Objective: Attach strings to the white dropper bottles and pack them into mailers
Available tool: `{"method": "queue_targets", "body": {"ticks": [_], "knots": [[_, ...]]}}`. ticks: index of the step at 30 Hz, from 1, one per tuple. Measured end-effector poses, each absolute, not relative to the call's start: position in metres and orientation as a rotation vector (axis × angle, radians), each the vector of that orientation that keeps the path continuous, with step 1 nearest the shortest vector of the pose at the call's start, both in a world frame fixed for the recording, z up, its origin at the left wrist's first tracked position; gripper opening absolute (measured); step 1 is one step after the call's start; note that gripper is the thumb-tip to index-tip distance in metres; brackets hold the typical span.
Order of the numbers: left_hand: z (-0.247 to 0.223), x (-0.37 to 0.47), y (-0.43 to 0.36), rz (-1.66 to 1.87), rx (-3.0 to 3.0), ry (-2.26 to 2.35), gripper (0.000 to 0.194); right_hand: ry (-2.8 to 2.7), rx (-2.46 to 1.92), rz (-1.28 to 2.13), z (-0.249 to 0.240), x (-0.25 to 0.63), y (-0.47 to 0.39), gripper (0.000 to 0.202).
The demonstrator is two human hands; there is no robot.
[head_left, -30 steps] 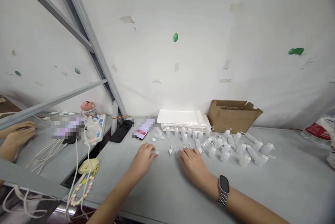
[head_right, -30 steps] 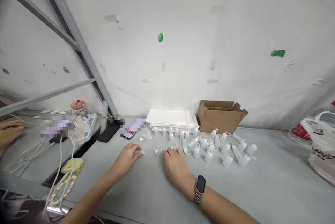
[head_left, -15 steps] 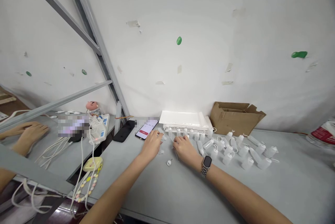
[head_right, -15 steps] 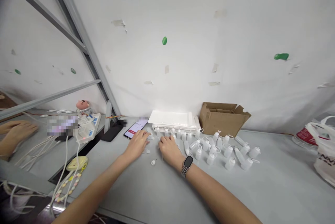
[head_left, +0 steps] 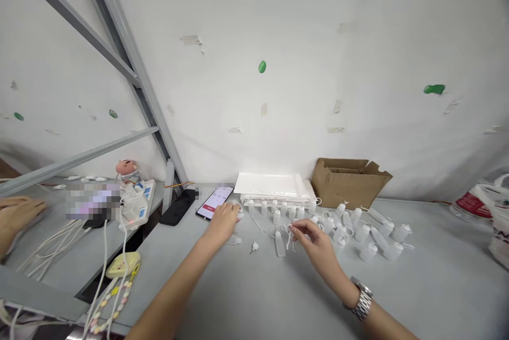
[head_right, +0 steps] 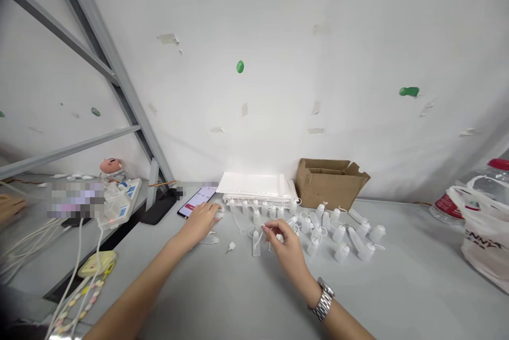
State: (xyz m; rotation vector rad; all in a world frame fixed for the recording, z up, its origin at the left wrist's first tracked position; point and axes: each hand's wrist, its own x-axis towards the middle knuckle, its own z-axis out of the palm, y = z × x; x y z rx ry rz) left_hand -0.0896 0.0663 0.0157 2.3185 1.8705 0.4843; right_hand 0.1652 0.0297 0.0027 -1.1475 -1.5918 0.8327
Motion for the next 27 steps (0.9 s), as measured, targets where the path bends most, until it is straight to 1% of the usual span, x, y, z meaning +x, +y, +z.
{"method": "queue_targets", "body": {"ticks": [3, 5, 7, 10, 12, 15, 19, 24, 27], "knots": [[0.034, -0.076, 0.052, 0.624, 2.229, 1.707, 0.026, -1.449, -1.197, 0.965, -0.005, 0.165, 0.027, 0.031], [0.038, -0.062, 0.044, 0.82, 1.949, 1.432, 0.028, -1.41, -1.199, 1.011, -0.005, 0.163, 0.026, 0.032], [0.034, -0.047, 0.037, 0.875, 1.643, 1.183, 0.035, -1.381, -1.172, 1.106, -0.003, 0.161, 0.024, 0.034], [0.017, -0.03, 0.031, 0.862, 1.424, 1.014, 0.038, -1.31, -1.127, 1.284, 0.001, 0.159, 0.023, 0.035], [0.008, -0.024, 0.027, 0.886, 1.393, 0.995, 0.036, -1.273, -1.125, 1.319, 0.002, 0.159, 0.023, 0.035], [0.003, -0.021, 0.023, 0.908, 1.377, 1.028, 0.034, -1.246, -1.153, 1.278, 0.0, 0.158, 0.024, 0.033], [0.003, -0.021, 0.02, 0.895, 1.381, 1.049, 0.034, -1.3, -1.177, 1.228, -0.002, 0.157, 0.022, 0.03], [-0.001, -0.02, 0.019, 0.894, 1.388, 1.038, 0.035, -1.444, -1.161, 1.098, -0.003, 0.156, 0.019, 0.032], [-0.004, -0.02, 0.018, 0.89, 1.423, 1.032, 0.038, -1.46, -1.153, 1.097, -0.005, 0.157, 0.02, 0.032]]}}
